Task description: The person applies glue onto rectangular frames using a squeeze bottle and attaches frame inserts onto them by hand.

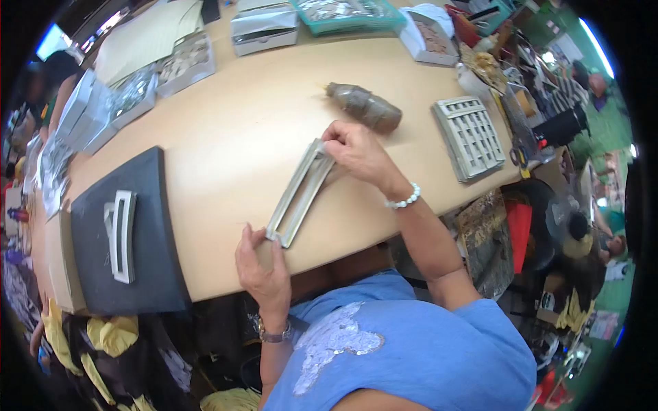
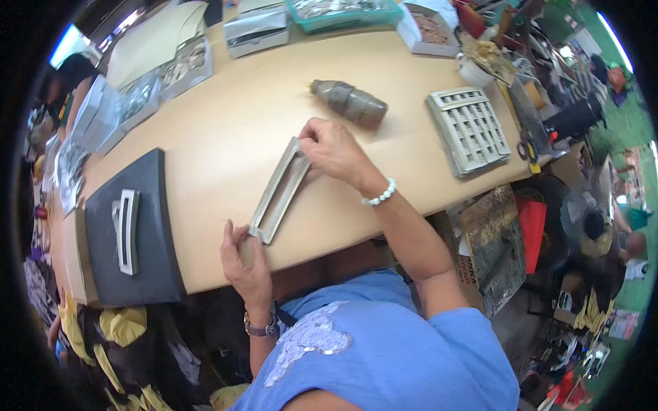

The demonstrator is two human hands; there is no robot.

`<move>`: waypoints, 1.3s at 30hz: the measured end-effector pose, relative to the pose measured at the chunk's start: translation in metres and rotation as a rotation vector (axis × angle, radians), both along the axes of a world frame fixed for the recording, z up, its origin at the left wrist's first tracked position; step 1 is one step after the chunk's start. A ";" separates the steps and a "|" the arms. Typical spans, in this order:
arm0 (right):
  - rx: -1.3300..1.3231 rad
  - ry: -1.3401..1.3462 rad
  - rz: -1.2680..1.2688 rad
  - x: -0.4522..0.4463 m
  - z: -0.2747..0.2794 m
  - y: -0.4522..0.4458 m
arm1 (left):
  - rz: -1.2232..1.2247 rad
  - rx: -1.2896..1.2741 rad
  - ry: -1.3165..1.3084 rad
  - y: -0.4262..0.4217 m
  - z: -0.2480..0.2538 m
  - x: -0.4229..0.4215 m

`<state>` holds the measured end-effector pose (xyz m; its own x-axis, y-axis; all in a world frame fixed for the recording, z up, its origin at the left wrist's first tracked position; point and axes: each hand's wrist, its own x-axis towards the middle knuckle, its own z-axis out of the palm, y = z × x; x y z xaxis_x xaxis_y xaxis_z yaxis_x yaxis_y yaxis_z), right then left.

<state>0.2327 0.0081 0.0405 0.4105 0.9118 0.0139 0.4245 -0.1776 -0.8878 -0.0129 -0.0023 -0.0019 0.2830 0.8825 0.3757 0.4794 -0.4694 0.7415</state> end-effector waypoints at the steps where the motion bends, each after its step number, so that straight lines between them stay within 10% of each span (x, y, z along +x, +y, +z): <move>1: -0.004 0.048 0.016 0.004 -0.005 -0.001 | 0.000 -0.003 -0.004 -0.001 -0.001 0.001; 12: 0.178 0.655 -0.405 0.109 0.035 -0.113 | -0.012 0.052 -0.008 0.000 -0.003 0.003; 23: -0.010 1.235 -0.024 0.104 0.016 -0.120 | -0.004 0.048 0.031 -0.002 -0.002 0.002; 30: 0.190 0.641 -0.665 0.191 0.052 -0.170 | -0.010 0.067 0.022 -0.001 -0.001 0.003; 39: -0.070 0.407 -0.842 0.278 0.043 -0.198 | -0.003 0.082 0.039 -0.002 -0.003 0.003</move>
